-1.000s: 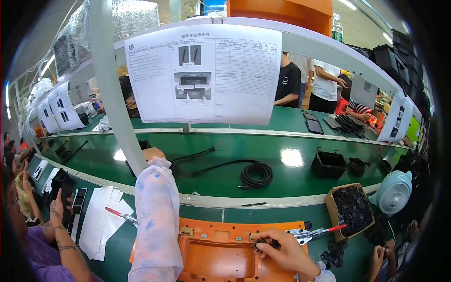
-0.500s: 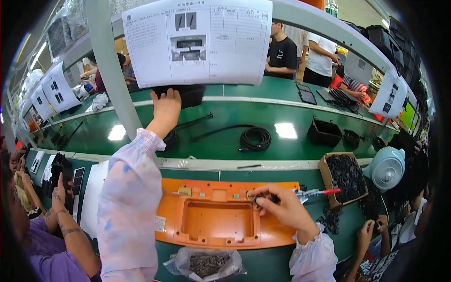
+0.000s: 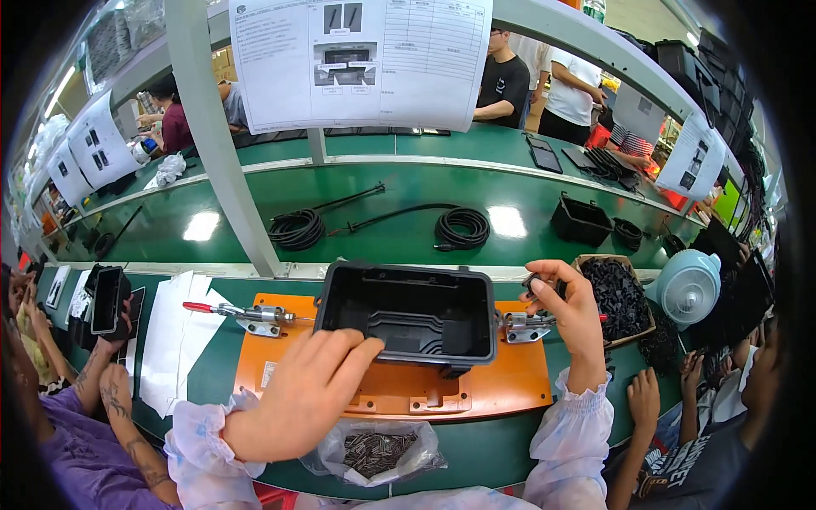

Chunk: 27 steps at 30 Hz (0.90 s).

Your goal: The person places a black plastic box into an orange fixture, inserts small black components into it, and then pushes the handles of the fixture inward. They then pull the handles back out, remove the box, and set it aside.

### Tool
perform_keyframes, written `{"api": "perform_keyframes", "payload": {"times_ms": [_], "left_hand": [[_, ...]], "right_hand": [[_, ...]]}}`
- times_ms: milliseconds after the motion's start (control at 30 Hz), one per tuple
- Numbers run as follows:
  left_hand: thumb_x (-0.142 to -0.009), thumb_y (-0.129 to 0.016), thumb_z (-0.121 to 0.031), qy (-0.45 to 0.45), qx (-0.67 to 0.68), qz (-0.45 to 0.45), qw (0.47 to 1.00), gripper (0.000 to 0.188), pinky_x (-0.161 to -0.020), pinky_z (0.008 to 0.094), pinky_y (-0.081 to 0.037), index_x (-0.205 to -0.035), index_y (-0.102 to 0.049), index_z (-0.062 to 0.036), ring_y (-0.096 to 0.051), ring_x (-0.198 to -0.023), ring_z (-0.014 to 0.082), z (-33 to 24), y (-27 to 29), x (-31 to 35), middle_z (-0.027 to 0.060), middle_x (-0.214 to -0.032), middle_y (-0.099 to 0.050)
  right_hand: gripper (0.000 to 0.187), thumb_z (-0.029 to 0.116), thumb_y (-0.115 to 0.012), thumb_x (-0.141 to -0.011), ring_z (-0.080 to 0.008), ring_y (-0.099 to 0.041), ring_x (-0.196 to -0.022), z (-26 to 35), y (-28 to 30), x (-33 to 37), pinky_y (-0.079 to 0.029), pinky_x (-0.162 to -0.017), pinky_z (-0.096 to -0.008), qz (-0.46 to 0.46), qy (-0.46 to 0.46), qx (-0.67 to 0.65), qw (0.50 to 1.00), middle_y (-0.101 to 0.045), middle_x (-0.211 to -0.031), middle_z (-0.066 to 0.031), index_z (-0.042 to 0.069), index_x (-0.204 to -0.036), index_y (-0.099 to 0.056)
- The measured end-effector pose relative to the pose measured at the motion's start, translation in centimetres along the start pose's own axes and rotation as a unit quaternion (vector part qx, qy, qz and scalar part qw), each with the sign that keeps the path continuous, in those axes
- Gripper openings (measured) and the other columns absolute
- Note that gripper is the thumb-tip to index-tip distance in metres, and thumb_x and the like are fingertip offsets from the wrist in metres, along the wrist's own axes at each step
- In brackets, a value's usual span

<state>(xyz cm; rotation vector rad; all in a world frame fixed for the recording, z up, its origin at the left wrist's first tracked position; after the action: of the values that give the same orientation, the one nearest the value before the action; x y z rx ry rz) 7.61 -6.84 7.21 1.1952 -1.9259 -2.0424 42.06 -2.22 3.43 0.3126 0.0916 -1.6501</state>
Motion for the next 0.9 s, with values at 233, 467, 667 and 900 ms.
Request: {"api": "perform_keyframes", "payload": {"times_ms": [233, 467, 667, 900], "left_hand": [[-0.079, -0.062, -0.005, 0.03, 0.04, 0.032, 0.998, 0.046, -0.083, 0.0381, -0.047, -0.124, -0.059, 0.0029, -0.058, -0.096, 0.0296, -0.4, -0.6, 2.3, 0.0148, -0.115, -0.057], [-0.081, -0.062, -0.006, 0.025, 0.096, 0.074, 0.992, 0.047, -0.085, 0.0361, -0.046, -0.127, -0.057, 0.0026, -0.057, -0.099, 0.0275, -0.1, -0.9, 2.4, 0.0138, -0.118, -0.059], [-0.079, -0.06, 0.0, 0.037, 0.119, 0.08, 0.989, 0.049, -0.095, 0.0441, -0.039, -0.128, -0.058, 0.0013, -0.057, -0.105, 0.0271, 0.4, -2.4, 3.7, 0.0113, -0.117, -0.061], [-0.08, -0.063, -0.002, 0.032, 0.091, 0.074, 0.993, 0.05, -0.099, 0.0514, -0.035, -0.129, -0.059, 0.0014, -0.057, -0.107, 0.0253, 0.3, -4.6, 4.8, 0.0099, -0.114, -0.062]], "right_hand": [[0.024, 0.005, -0.062, -0.097, -0.0143, -0.07, -0.081, 0.4, -0.3, 0.0, -0.057, -0.068, -0.0247, 0.021, -0.001, 0.032, 0.999, -0.066, -0.092, -0.0069, -0.004, -0.118, -0.062], [0.023, 0.005, -0.062, -0.097, -0.014, -0.07, -0.083, 1.8, -2.2, -1.4, -0.057, -0.067, -0.0236, 0.071, 0.01, 0.045, 0.996, -0.066, -0.093, -0.007, -0.004, -0.117, -0.063], [0.022, 0.004, -0.067, -0.094, -0.0138, -0.071, -0.079, 2.1, -7.3, -3.6, -0.057, -0.068, -0.0241, 0.183, -0.007, 0.027, 0.983, -0.069, -0.089, -0.007, -0.002, -0.114, -0.063], [0.02, 0.01, -0.074, -0.089, -0.0078, -0.064, -0.065, -0.1, -14.3, -5.9, -0.052, -0.058, -0.0224, 0.291, 0.023, 0.064, 0.954, -0.071, -0.085, -0.0044, -0.003, -0.103, -0.069]]}}
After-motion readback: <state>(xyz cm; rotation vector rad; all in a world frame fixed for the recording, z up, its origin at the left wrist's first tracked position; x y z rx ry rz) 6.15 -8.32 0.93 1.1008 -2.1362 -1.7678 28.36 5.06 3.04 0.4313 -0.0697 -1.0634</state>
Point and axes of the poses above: each hand's wrist, its own x-axis away from the middle knuckle, its own y-axis out of the back of the hand, z = x × y, the point moved 2 cm from there along -x, towards the middle knuckle
